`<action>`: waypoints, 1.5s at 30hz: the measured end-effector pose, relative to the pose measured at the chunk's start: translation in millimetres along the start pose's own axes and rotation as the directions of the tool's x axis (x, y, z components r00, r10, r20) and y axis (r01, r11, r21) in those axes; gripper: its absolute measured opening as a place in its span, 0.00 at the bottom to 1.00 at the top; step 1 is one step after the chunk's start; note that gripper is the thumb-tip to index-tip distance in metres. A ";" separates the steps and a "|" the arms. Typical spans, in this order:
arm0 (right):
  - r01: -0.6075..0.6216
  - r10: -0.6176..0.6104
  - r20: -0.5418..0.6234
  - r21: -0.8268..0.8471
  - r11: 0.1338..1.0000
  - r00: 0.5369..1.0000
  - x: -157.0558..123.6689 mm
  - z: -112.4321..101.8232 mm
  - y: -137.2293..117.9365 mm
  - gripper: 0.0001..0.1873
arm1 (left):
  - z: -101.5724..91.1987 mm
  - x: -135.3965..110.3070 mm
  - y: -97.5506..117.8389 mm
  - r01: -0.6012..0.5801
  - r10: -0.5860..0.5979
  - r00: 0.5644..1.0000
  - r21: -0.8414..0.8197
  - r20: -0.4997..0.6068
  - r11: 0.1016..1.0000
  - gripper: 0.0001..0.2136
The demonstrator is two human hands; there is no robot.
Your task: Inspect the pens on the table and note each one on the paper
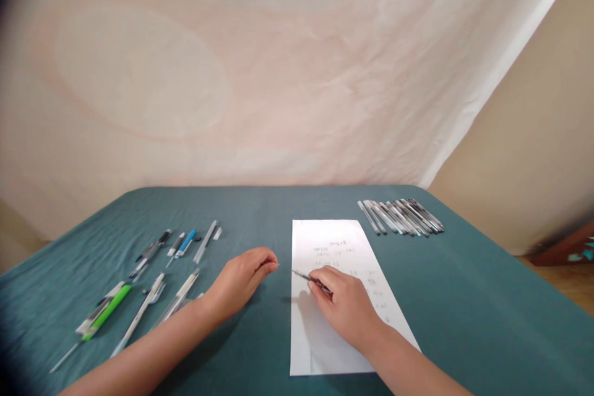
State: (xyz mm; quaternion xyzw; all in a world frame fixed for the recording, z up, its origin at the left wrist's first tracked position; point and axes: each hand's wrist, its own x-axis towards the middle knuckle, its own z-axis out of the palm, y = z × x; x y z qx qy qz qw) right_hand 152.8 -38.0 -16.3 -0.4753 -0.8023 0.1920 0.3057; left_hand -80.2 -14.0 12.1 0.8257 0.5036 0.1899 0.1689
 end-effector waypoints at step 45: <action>0.146 -0.142 -0.064 0.059 0.988 0.988 -3.9 -8.6 -11.3 0.14 | -23.0 -2.6 16.6 0.097 0.065 0.985 -0.832 0.158 0.546 0.16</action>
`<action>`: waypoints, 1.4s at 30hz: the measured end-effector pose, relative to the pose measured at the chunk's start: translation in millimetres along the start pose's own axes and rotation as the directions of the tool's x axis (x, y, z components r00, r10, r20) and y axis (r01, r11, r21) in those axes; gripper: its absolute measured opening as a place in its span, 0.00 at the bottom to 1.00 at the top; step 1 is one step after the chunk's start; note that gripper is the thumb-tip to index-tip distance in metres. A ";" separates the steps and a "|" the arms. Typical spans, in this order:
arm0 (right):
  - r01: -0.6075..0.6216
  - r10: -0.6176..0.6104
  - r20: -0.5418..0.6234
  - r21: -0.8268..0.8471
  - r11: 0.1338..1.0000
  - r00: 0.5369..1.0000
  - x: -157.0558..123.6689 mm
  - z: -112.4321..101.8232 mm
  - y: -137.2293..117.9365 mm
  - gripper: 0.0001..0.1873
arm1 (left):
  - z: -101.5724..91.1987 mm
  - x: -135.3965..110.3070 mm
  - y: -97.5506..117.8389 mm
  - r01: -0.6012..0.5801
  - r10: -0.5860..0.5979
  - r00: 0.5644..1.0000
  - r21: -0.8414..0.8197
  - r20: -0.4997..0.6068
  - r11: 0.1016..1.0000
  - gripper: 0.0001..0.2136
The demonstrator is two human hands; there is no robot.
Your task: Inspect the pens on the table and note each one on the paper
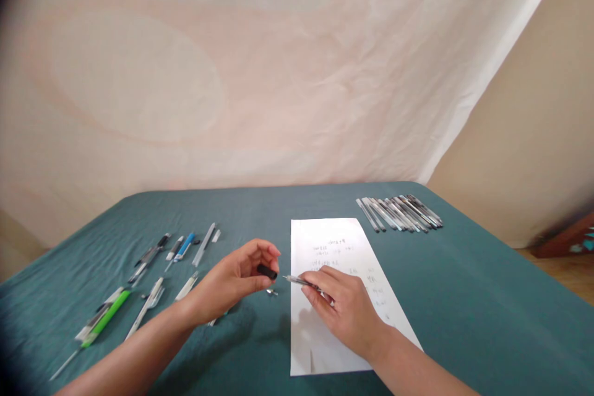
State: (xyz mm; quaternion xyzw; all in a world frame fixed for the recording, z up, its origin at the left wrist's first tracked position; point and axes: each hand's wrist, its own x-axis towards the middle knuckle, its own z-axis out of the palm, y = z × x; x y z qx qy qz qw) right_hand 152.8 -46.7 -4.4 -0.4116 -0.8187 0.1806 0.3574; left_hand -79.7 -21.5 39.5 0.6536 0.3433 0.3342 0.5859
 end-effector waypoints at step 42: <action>-0.043 0.043 -0.006 0.039 0.998 0.999 0.5 3.7 8.0 0.10 | -2.4 2.2 -19.3 0.209 -0.205 0.978 0.117 -0.044 0.971 0.11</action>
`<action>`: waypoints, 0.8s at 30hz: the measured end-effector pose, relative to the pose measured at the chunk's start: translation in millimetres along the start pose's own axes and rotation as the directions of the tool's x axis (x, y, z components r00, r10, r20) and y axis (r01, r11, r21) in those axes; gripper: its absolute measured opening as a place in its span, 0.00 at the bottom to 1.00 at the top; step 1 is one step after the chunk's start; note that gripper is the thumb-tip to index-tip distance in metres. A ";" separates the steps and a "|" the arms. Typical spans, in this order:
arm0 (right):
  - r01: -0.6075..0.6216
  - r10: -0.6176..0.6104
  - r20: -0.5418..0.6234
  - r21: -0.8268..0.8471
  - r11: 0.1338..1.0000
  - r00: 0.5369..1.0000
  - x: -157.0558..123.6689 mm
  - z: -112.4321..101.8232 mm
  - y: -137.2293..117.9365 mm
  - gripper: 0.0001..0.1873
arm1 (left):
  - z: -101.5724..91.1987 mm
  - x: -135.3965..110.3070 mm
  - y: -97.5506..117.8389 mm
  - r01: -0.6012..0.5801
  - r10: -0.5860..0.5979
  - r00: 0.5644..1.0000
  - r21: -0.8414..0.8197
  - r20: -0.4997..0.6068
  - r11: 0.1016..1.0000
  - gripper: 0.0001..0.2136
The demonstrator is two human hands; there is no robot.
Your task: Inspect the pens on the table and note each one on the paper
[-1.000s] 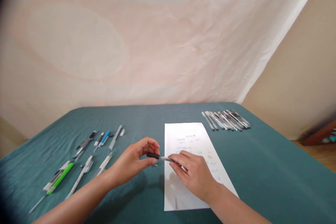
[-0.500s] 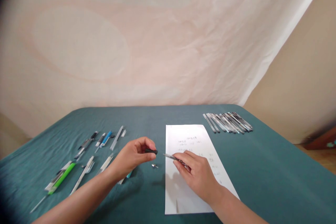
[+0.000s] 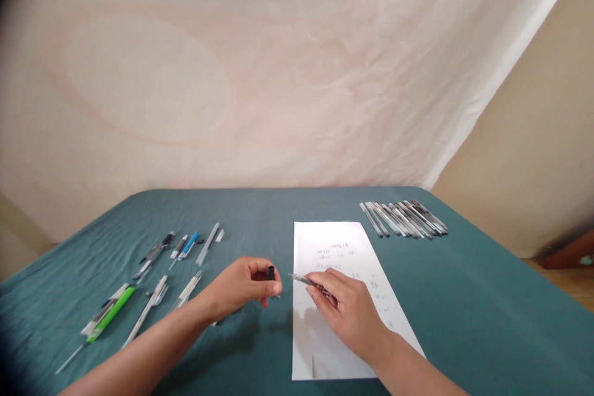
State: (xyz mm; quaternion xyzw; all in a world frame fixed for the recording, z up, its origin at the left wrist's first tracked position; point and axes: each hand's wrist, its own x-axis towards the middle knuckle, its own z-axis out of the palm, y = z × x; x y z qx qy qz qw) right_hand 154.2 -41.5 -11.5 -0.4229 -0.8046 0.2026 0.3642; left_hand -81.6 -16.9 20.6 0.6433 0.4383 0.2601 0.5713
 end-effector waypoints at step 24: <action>0.085 -0.067 0.100 -0.195 0.977 0.993 -0.6 2.4 0.8 0.12 | 10.1 -13.2 7.5 -0.179 0.282 0.958 0.868 0.047 0.463 0.10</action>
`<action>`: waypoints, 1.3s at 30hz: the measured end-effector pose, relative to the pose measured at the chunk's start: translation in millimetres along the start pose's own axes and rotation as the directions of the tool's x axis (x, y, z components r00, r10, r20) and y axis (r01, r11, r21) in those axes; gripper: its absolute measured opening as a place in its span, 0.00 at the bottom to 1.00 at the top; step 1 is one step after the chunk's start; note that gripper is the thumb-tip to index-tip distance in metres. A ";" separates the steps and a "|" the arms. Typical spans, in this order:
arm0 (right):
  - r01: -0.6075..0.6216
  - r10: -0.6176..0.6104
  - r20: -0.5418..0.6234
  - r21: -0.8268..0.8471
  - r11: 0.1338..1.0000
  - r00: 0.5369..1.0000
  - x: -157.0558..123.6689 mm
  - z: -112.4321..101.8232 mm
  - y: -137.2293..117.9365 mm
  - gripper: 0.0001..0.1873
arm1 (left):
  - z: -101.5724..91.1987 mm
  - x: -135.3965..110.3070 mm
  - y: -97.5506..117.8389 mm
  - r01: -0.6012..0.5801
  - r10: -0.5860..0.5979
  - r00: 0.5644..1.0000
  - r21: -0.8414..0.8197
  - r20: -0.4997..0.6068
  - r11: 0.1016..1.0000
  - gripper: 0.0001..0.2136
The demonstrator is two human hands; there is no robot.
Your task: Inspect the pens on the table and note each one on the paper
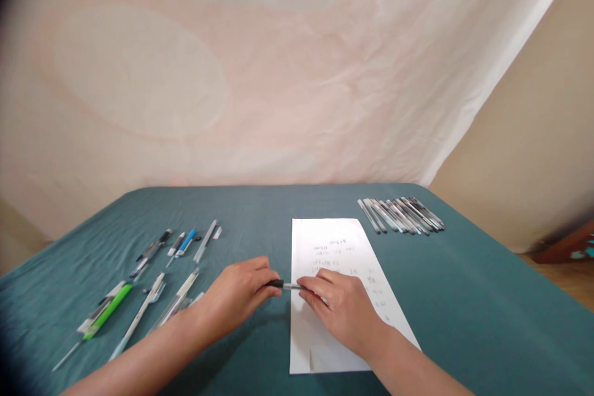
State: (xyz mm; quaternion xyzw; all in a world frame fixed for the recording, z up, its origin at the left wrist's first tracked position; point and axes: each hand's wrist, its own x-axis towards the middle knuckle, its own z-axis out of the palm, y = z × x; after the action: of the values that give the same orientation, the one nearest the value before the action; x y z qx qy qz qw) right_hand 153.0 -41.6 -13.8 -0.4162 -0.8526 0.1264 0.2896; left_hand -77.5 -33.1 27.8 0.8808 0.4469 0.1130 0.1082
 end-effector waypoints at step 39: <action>0.065 -0.063 0.048 -0.040 0.997 0.997 -1.2 1.6 -10.5 0.13 | 7.1 4.5 9.7 -0.076 0.075 0.996 0.007 0.058 0.997 0.11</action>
State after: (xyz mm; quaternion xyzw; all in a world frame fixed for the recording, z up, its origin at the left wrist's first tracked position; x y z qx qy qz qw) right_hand 146.0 -49.0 -10.7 -0.3918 -0.8744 0.1091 0.2647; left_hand -65.4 -35.7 24.3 0.9004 0.4105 0.0896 0.1125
